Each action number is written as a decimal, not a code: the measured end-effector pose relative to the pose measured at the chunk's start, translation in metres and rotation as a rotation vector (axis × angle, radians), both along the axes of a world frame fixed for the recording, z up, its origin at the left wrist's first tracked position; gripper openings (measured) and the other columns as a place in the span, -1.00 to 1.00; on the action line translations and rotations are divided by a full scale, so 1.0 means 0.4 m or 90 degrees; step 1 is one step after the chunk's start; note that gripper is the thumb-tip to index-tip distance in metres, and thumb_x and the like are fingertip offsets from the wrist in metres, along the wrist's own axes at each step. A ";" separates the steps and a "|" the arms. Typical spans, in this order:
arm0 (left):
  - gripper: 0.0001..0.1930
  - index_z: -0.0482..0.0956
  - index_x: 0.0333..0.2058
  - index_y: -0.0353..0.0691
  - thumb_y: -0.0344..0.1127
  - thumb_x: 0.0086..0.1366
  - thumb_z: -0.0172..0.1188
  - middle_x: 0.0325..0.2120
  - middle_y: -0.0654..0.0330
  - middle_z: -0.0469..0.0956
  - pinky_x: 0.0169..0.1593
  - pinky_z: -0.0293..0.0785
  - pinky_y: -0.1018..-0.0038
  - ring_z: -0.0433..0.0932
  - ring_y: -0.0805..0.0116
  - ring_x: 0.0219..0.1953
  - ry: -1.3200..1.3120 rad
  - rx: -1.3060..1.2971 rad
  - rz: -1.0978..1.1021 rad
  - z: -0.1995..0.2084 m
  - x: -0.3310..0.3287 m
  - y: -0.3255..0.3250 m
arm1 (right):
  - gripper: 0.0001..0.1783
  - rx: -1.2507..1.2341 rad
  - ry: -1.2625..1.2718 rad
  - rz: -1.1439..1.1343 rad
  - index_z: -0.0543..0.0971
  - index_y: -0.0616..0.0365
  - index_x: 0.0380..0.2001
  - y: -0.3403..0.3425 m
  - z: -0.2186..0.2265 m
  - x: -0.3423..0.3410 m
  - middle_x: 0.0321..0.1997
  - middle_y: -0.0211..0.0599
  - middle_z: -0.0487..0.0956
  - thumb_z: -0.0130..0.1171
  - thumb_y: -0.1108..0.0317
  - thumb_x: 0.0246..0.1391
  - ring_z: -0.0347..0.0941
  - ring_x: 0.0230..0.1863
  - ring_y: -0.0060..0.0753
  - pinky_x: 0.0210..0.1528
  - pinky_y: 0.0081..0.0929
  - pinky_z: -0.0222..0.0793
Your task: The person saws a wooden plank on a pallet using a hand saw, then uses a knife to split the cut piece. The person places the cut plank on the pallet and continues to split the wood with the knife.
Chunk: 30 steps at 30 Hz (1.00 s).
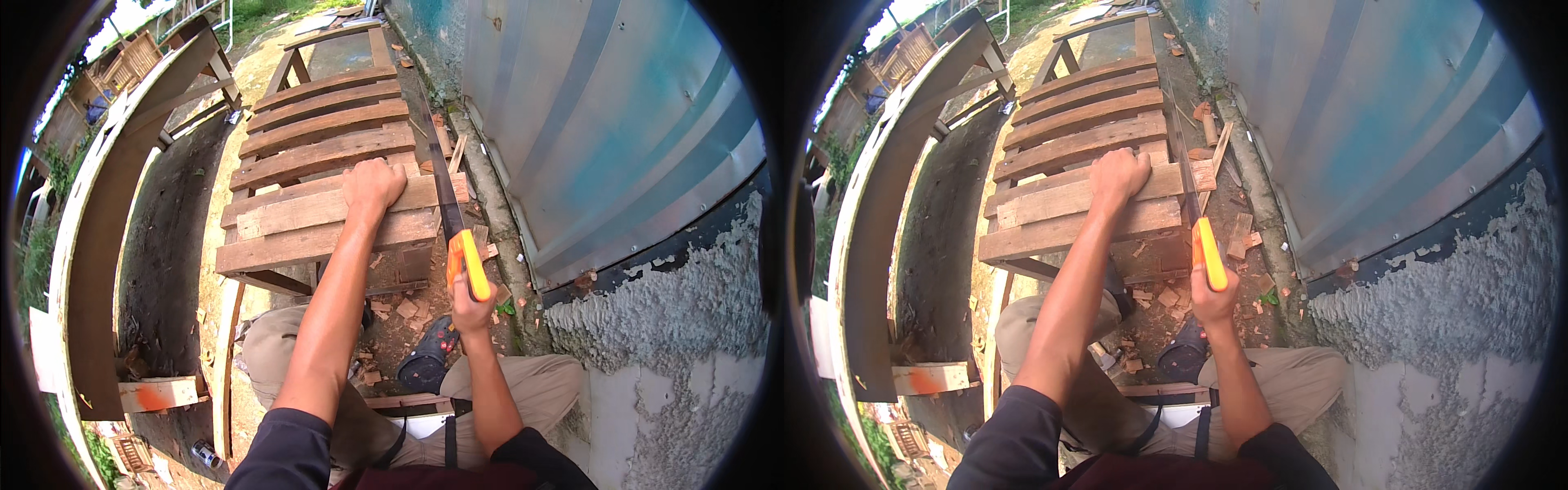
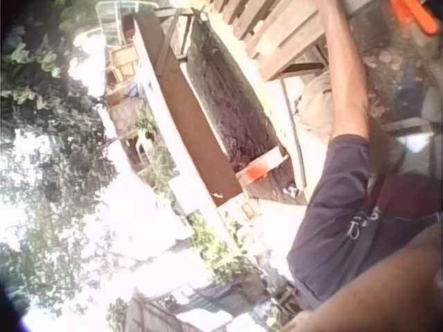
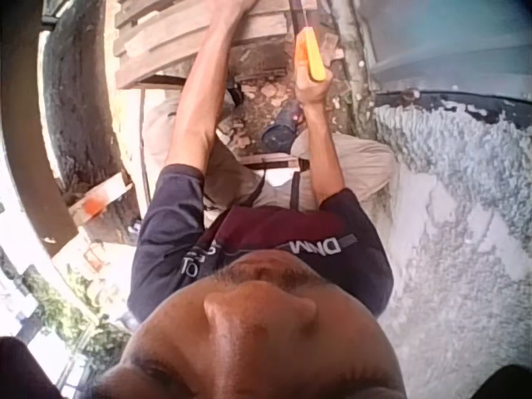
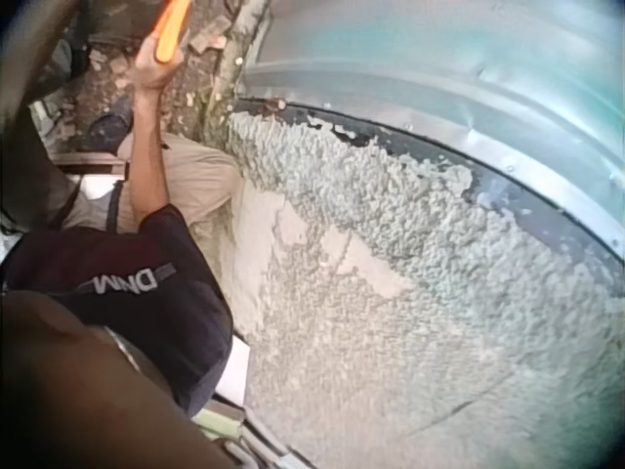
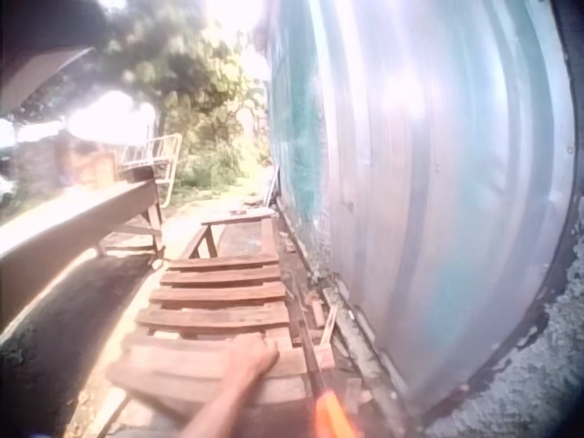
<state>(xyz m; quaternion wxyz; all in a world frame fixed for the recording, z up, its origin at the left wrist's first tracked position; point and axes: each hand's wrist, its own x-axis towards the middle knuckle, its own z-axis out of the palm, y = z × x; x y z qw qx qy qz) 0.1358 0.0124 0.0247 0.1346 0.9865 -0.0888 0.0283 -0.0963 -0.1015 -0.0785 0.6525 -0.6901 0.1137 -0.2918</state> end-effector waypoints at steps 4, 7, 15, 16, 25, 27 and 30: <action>-0.45 0.71 -0.21 -0.38 0.00 0.27 -0.10 -0.21 -0.26 0.66 0.15 0.41 0.05 0.64 -0.15 -0.07 -0.008 0.004 -0.008 0.004 0.013 0.002 | -0.72 -0.086 0.029 -0.041 0.50 0.23 -0.57 -0.001 0.077 0.130 -0.73 -0.42 0.43 0.15 0.38 0.24 0.35 -0.69 -0.49 -0.60 -0.43 0.22; -0.47 0.73 -0.24 -0.39 -0.04 0.23 -0.07 -0.19 -0.21 0.67 0.18 0.37 -0.02 0.65 -0.12 -0.06 -0.007 -0.009 -0.001 -0.013 0.008 0.013 | -0.83 -0.166 0.035 0.011 0.55 0.30 -0.50 0.045 0.020 -0.102 -0.69 -0.10 0.45 0.12 0.47 0.17 0.46 -0.67 -0.16 -0.56 -0.24 0.29; -0.48 0.73 -0.25 -0.39 -0.04 0.21 -0.06 -0.20 -0.21 0.67 0.17 0.37 -0.02 0.64 -0.10 -0.05 -0.024 -0.017 0.014 -0.008 0.002 0.008 | -0.82 -0.164 0.045 0.028 0.55 0.39 -0.44 0.046 -0.100 -0.368 -0.47 -0.07 0.57 0.06 0.45 0.11 0.52 -0.53 -0.28 -0.38 -0.34 0.45; -0.48 0.73 -0.25 -0.39 -0.04 0.21 -0.06 -0.20 -0.21 0.67 0.17 0.37 -0.02 0.64 -0.10 -0.05 -0.031 -0.021 0.011 -0.011 -0.002 0.000 | -0.80 -0.106 0.042 0.017 0.51 0.31 -0.52 0.039 -0.087 -0.292 -0.60 -0.26 0.49 0.04 0.45 0.14 0.42 -0.61 -0.42 -0.48 -0.45 0.36; -0.45 0.72 -0.17 -0.38 -0.02 0.25 -0.08 -0.16 -0.28 0.65 0.26 0.31 0.00 0.63 -0.13 -0.01 0.011 -0.016 0.003 0.002 -0.001 0.011 | -0.86 -0.130 0.000 -0.012 0.55 0.29 -0.51 0.048 0.060 -0.036 -0.69 -0.12 0.44 0.13 0.45 0.09 0.47 -0.67 -0.14 -0.59 -0.29 0.31; -0.45 0.71 -0.17 -0.41 -0.03 0.24 -0.07 -0.17 -0.29 0.65 0.26 0.30 0.01 0.63 -0.14 -0.02 0.012 -0.004 0.015 0.006 0.001 0.011 | -0.91 -0.162 -0.008 -0.021 0.55 0.30 -0.53 0.077 -0.016 -0.218 -0.66 -0.12 0.46 0.11 0.52 -0.01 0.50 -0.66 -0.07 -0.56 -0.26 0.40; -0.45 0.70 -0.17 -0.42 -0.04 0.23 -0.08 -0.17 -0.29 0.65 0.24 0.32 0.03 0.63 -0.14 -0.02 0.007 -0.019 0.014 0.006 -0.004 -0.003 | -0.91 -0.258 0.007 0.004 0.56 0.35 -0.51 0.061 -0.078 -0.392 -0.63 -0.12 0.50 0.12 0.53 -0.06 0.51 -0.68 -0.14 -0.57 -0.30 0.43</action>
